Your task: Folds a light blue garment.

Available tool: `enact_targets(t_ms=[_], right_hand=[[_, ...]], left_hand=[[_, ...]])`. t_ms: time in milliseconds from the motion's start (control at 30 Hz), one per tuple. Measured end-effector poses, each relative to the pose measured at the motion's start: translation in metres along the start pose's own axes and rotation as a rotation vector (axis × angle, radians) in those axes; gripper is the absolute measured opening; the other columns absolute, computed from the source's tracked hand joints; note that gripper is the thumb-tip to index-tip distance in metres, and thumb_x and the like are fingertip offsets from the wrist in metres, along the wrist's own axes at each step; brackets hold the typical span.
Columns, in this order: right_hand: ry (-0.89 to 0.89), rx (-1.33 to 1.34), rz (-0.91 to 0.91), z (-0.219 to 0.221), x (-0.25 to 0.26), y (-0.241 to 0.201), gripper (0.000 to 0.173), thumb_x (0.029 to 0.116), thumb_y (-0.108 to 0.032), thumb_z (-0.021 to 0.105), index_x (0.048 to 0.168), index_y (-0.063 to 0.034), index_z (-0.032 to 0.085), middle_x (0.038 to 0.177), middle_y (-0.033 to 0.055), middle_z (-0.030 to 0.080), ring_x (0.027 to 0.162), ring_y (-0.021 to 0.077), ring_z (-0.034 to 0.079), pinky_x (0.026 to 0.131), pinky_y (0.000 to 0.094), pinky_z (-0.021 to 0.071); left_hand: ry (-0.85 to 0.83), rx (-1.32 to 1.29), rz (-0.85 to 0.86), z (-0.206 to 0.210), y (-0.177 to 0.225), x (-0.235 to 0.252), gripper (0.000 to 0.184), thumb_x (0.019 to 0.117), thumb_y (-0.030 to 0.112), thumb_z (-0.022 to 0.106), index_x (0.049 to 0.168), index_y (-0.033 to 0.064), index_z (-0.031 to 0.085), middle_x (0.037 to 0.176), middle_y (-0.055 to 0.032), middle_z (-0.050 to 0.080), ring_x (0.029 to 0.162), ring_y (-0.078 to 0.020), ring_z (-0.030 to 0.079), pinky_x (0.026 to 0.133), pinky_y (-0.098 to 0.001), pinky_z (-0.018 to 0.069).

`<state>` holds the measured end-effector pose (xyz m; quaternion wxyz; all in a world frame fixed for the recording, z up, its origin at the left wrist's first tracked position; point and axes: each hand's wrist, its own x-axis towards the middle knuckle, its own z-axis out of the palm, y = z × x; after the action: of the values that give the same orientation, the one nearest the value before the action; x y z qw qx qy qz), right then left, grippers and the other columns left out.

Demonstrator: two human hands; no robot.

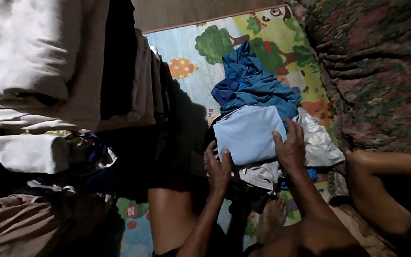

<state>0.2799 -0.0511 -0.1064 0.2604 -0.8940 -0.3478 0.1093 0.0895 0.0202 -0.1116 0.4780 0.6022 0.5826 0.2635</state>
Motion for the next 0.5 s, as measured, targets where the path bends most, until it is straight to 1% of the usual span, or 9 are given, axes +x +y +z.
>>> enact_targets(t_ms=[33,67,133,167,233,300,333,400,500], right_hand=[[0.111,-0.059,-0.135,0.001,-0.006,-0.003,0.05,0.1007,-0.027,0.06,0.142,0.002,0.056,0.144,0.0278,0.055,0.13,0.0488,0.054,0.102,0.0667,0.0433],[0.189,-0.091,-0.266,0.005,-0.012,-0.008,0.047,0.1005,-0.025,0.059,0.138,0.0026,0.059,0.144,0.0271,0.056,0.13,0.0476,0.055,0.101,0.0643,0.0448],[0.223,-0.068,-0.48,0.019,-0.02,-0.022,0.037,0.1023,-0.019,0.054,0.13,0.0015,0.067,0.142,0.0227,0.06,0.133,0.0407,0.056,0.106,0.0577,0.0457],[0.205,-0.052,-0.553,0.029,-0.02,-0.027,0.034,0.1027,-0.016,0.052,0.128,-0.0003,0.069,0.14,0.0192,0.063,0.134,0.0365,0.057,0.108,0.0558,0.0454],[0.135,-0.078,-0.597,0.049,-0.011,-0.023,0.034,0.1044,-0.016,0.051,0.13,-0.0037,0.069,0.142,0.0139,0.063,0.137,0.0321,0.056,0.109,0.0564,0.0443],[0.046,-0.136,-0.574,0.063,0.001,-0.007,0.04,0.1053,-0.024,0.047,0.136,-0.0072,0.065,0.149,0.0115,0.058,0.143,0.0329,0.049,0.111,0.0631,0.0377],[0.02,-0.147,-0.564,0.067,0.006,-0.001,0.042,0.1051,-0.027,0.046,0.138,-0.0089,0.065,0.151,0.0108,0.056,0.144,0.0333,0.047,0.111,0.0651,0.0357],[-0.018,-0.134,-0.516,0.07,0.011,0.005,0.045,0.1041,-0.033,0.047,0.141,-0.0125,0.063,0.154,0.0104,0.053,0.146,0.0334,0.045,0.113,0.0649,0.033],[-0.031,-0.109,-0.411,0.068,0.014,0.009,0.05,0.1041,-0.04,0.048,0.145,-0.014,0.06,0.156,0.013,0.05,0.147,0.0353,0.042,0.115,0.065,0.031]], left_hand=[[0.056,0.071,0.165,0.003,0.001,-0.005,0.049,0.0965,0.011,0.059,0.138,-0.0118,0.049,0.136,-0.0305,0.055,0.124,-0.0356,0.056,0.105,-0.0489,0.0446],[0.098,0.127,0.333,0.008,0.003,-0.01,0.047,0.0942,0.01,0.058,0.135,-0.0139,0.053,0.139,-0.0327,0.054,0.13,-0.041,0.053,0.108,-0.0533,0.0412],[0.065,0.163,0.575,0.027,0.005,-0.012,0.038,0.0938,0.007,0.057,0.127,-0.01,0.064,0.14,-0.0299,0.057,0.137,-0.0459,0.048,0.113,-0.0596,0.0356],[0.028,0.176,0.632,0.039,0.005,-0.006,0.036,0.0948,0.007,0.055,0.126,-0.0059,0.067,0.141,-0.0259,0.059,0.139,-0.0452,0.047,0.114,-0.0607,0.0346],[-0.023,0.28,0.627,0.06,-0.007,0.012,0.039,0.1031,0.016,0.046,0.134,-0.0001,0.065,0.146,-0.0186,0.058,0.143,-0.0415,0.044,0.117,-0.0619,0.0293],[-0.095,0.425,0.533,0.071,-0.027,0.027,0.048,0.1079,0.027,0.037,0.146,0.0046,0.055,0.157,-0.0162,0.047,0.15,-0.0418,0.033,0.117,-0.0696,0.0186],[-0.126,0.457,0.476,0.074,-0.034,0.032,0.051,0.1087,0.032,0.033,0.15,0.0075,0.051,0.161,-0.0154,0.041,0.153,-0.0414,0.027,0.117,-0.0718,0.0153],[-0.151,0.475,0.405,0.077,-0.04,0.036,0.055,0.108,0.037,0.033,0.153,0.0107,0.048,0.164,-0.0143,0.034,0.155,-0.04,0.022,0.117,-0.0718,0.0136],[-0.14,0.472,0.393,0.078,-0.039,0.037,0.056,0.1065,0.039,0.035,0.154,0.0117,0.047,0.164,-0.0135,0.035,0.155,-0.0378,0.022,0.117,-0.0705,0.0151]])
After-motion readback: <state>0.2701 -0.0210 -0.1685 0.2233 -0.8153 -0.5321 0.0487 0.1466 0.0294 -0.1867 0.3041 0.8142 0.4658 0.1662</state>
